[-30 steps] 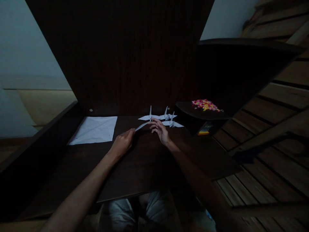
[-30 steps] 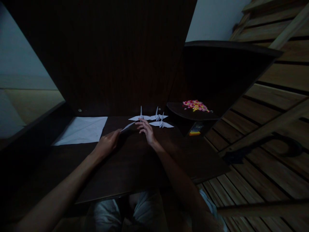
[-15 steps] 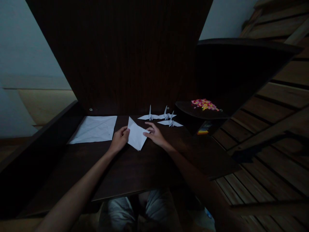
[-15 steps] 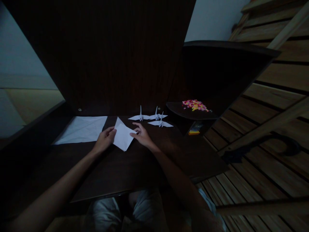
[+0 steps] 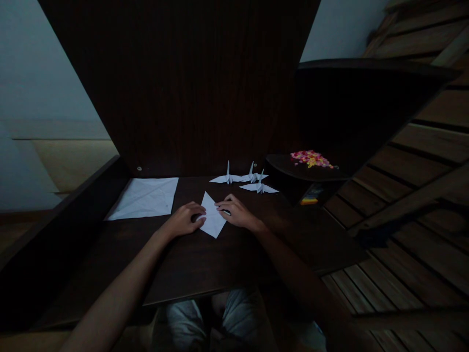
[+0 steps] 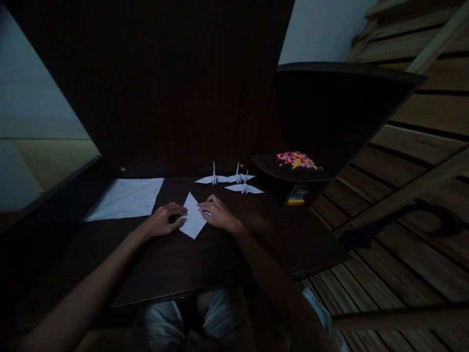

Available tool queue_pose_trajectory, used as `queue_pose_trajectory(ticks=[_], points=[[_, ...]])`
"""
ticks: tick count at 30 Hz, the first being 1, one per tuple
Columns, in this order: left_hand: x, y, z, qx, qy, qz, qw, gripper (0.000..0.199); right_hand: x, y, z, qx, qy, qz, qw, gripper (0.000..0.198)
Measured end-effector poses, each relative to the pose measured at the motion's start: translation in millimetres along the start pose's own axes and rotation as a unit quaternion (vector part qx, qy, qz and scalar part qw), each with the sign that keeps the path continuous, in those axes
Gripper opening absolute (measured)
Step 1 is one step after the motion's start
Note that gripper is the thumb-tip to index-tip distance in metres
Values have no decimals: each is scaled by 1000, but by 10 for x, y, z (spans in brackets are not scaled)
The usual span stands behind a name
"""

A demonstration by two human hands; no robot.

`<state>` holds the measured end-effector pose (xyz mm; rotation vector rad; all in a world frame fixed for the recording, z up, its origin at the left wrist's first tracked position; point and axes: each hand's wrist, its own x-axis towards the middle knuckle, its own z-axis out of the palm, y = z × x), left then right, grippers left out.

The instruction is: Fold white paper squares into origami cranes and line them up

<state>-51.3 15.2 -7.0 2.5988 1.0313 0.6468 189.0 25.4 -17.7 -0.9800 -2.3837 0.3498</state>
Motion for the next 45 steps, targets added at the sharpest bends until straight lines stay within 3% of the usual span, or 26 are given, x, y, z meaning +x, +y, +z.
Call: queue_pose_trajectory(ticks=[7,13,27,34,37,45], points=[[-28,5,-121,-19,-31,-7,999,57,-60,-6,-148,4,-62,-17,998,57],[-31,9,-145,-34,-33,-40,998,53,-86,51,-169,18,-83,-28,996,75],[-23,1,-150,-43,-19,-51,998,35,-73,45,-176,24,-93,-6,995,61],[-33,17,-89,2,-4,-60,998,43,-25,-7,-57,9,-35,26,999,40],[-19,38,-51,20,-1,-67,998,50,1,-28,3,-10,-14,44,999,39],[73,99,110,52,70,-134,987,43,44,-105,83,9,32,106,994,43]])
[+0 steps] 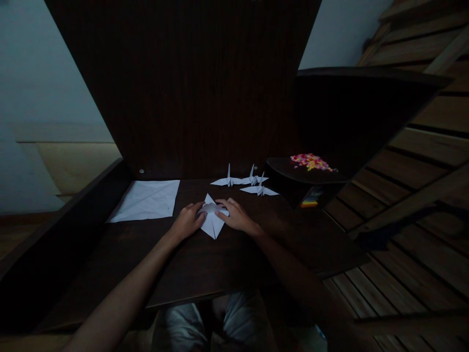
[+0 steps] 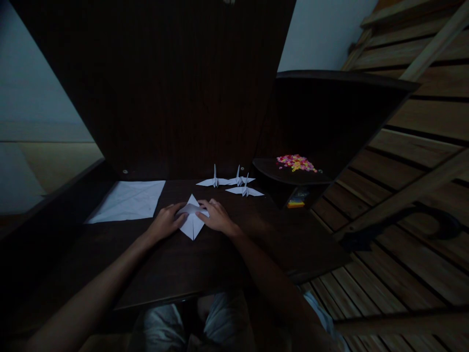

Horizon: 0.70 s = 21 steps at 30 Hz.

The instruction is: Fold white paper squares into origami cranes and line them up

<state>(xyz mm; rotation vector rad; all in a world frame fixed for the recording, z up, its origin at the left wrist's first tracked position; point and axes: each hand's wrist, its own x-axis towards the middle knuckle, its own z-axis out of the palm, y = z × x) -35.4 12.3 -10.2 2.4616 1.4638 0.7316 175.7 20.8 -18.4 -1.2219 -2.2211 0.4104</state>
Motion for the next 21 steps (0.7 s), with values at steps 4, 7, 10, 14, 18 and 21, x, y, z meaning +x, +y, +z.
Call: queue_pose_trajectory(ticks=[4,7,10,14,18,21], points=[[23,51,21,7,23,-47,999,44,-17,-47,-6,7,-1,-2,1000,58],[35,70,20,-1,33,-63,997,41,-44,-75,-28,3,1,-16,1000,67],[44,78,20,-7,33,-84,996,36,-69,-95,-70,-30,37,-59,997,69],[55,79,23,-7,18,-95,995,35,-90,-145,-117,-111,126,-159,973,55],[65,73,34,1,17,-90,996,34,-95,-231,-65,-181,78,-276,941,33],[67,87,29,10,17,-93,995,35,-83,-277,20,-208,38,-302,930,32]])
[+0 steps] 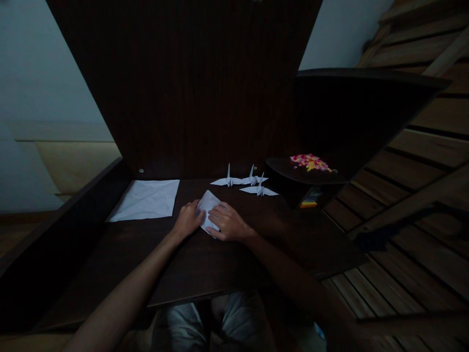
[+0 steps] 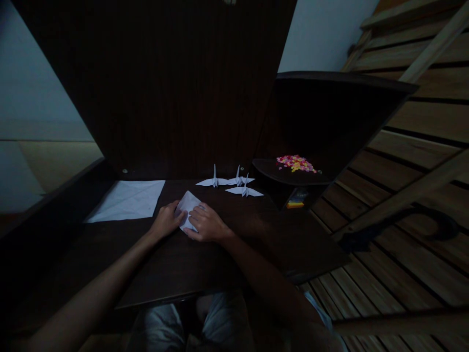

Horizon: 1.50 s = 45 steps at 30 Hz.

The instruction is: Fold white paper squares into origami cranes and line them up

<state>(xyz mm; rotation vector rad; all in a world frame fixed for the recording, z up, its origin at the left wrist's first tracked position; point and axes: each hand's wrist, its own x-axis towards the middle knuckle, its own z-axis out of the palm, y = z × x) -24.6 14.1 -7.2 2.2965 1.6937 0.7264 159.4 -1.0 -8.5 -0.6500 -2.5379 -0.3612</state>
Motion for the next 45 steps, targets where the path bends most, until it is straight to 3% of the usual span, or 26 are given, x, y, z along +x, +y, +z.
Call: queue_pose_trajectory(ticks=[6,13,21,26,30,33,37,45], points=[[-23,20,-86,-9,-23,14,1000,49,10,-44,46,-21,-36,33,999,39],[-12,-185,-146,-88,-52,80,992,55,0,-83,1,23,-75,79,994,42],[-62,-152,-273,-68,-113,156,979,52,-54,81,-132,128,-112,140,975,34],[-95,-114,-246,-49,-119,188,974,42,-133,216,-172,171,-147,150,963,33],[-93,-134,-180,-51,-102,193,974,39,-161,279,-173,265,-131,155,943,38],[-83,-157,-128,-32,-128,206,970,43,-164,308,-151,297,-112,160,935,42],[-78,-160,-112,-10,-159,211,964,47,-172,335,-142,296,-106,174,933,48],[-98,-139,-139,4,-132,216,967,35,-196,326,-135,222,-108,161,956,52]])
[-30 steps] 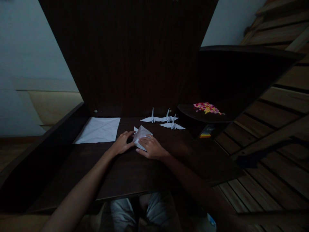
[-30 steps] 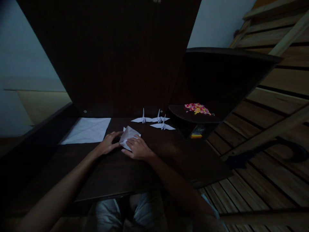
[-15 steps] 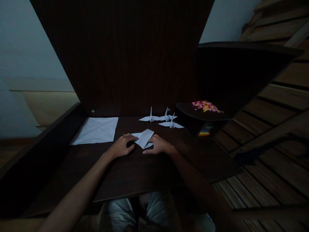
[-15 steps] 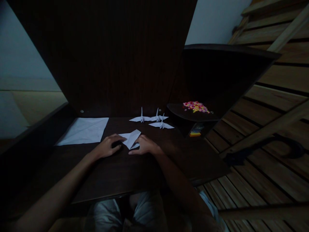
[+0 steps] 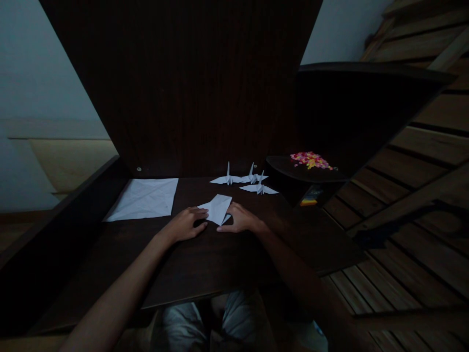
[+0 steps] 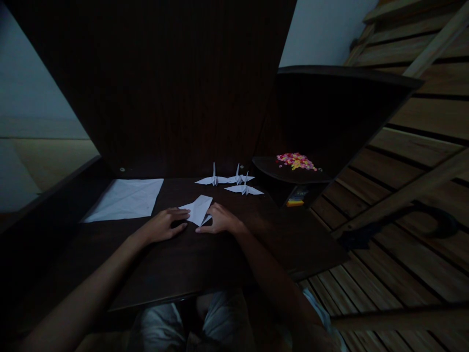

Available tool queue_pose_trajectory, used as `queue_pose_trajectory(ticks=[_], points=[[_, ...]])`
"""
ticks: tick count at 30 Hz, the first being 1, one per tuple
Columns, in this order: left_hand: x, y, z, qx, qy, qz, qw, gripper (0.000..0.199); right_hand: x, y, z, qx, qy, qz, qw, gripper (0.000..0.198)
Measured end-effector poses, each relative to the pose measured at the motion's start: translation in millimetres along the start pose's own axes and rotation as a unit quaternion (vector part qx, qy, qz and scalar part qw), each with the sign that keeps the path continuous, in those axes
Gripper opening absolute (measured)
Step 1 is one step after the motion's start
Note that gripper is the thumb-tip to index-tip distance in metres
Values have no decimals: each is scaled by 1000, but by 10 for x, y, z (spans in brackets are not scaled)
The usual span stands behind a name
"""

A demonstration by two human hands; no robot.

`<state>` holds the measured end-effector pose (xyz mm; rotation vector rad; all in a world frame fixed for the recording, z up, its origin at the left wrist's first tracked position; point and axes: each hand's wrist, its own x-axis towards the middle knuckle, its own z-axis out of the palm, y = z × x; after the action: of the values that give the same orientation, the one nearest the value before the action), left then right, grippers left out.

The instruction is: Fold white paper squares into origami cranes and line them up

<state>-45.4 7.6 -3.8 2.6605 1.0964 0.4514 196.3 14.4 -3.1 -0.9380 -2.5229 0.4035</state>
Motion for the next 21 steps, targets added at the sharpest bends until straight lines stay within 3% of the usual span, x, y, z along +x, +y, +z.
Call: queue_pose_trajectory(ticks=[4,9,13,21], points=[[-4,-24,25,-9,4,7,1000,34,14,-12,27,-33,-3,-24,999,44],[5,-16,24,-5,5,19,1000,36,15,-44,71,-63,14,-38,997,55],[21,13,9,-16,11,7,1000,34,40,-66,112,-66,8,-15,998,59],[21,37,-32,-57,55,-52,995,32,134,-91,127,-74,-8,16,997,48]])
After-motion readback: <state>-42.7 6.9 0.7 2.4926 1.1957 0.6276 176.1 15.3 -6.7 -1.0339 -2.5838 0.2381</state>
